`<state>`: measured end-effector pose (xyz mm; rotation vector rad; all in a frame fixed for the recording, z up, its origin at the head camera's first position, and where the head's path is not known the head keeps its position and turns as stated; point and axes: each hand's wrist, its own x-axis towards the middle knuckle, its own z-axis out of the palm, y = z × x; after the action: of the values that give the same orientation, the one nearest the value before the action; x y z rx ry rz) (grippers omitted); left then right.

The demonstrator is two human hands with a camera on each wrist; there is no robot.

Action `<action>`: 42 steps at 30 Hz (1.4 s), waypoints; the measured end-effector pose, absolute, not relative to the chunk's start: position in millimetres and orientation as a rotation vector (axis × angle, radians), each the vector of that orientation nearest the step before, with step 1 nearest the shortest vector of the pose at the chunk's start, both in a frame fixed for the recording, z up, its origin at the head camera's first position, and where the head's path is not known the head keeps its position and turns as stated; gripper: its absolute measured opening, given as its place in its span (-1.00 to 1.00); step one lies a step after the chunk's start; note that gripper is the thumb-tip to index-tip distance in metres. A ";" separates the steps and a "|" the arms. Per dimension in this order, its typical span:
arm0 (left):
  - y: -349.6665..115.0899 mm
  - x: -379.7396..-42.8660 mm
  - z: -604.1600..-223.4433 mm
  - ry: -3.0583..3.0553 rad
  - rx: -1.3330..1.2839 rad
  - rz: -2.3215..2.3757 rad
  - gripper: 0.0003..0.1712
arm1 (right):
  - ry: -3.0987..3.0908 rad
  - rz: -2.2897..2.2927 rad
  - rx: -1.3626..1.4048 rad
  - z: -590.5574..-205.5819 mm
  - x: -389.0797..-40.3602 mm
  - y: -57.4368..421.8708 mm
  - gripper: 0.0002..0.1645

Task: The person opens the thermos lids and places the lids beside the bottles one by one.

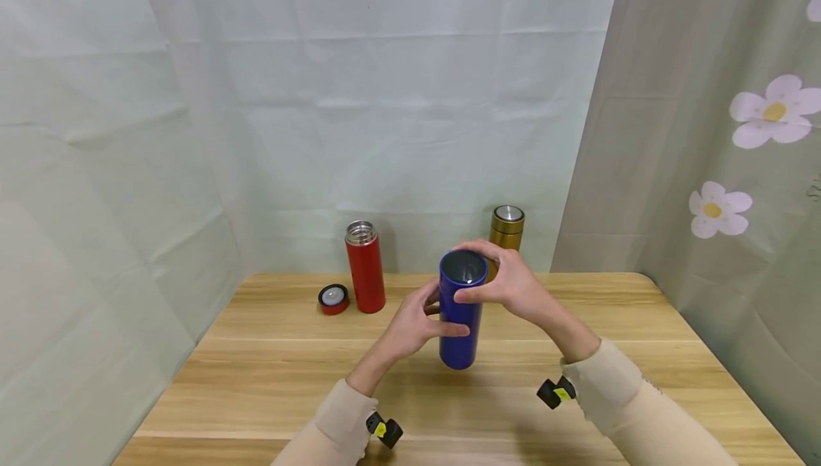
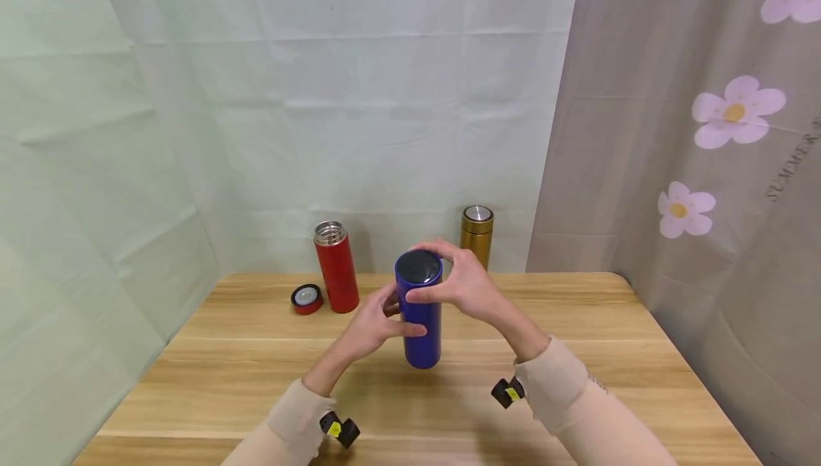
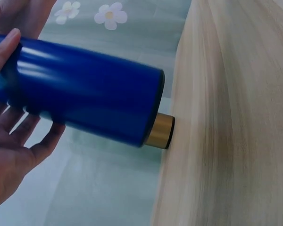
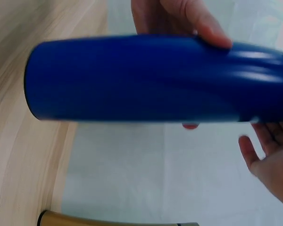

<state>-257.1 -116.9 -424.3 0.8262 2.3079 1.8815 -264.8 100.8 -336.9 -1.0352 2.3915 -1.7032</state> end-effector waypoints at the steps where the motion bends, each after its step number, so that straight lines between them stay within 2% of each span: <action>1: -117.0 -257.3 -424.1 2.300 0.834 1.880 -0.07 | 2.363 -1.706 -1.040 -336.3 -265.3 101.7 -0.28; 6: -115.6 -256.6 -423.1 2.337 0.803 1.874 -0.12 | 2.234 -1.748 -1.001 -335.7 -266.6 105.8 -0.25; 11: -112.2 -254.3 -421.1 2.413 0.682 1.922 -0.14 | 2.344 -1.762 -0.889 -338.0 -263.8 104.4 -0.17; 15: -110.3 -253.2 -419.4 2.455 0.645 1.935 -0.14 | 2.412 -1.788 -0.845 -338.5 -260.3 99.8 -0.19; 25: -111.7 -253.6 -420.7 2.374 0.715 1.896 -0.04 | 2.542 -1.842 -0.818 -335.6 -253.1 94.9 -0.22; 42: -115.0 -254.3 -423.8 2.404 0.760 1.872 -0.08 | 2.543 -1.730 -0.829 -330.0 -257.3 103.0 -0.25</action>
<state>-254.3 -115.0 -423.8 0.7597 2.4040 1.8715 -257.3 103.0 -330.0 -0.8292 2.5434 -1.7302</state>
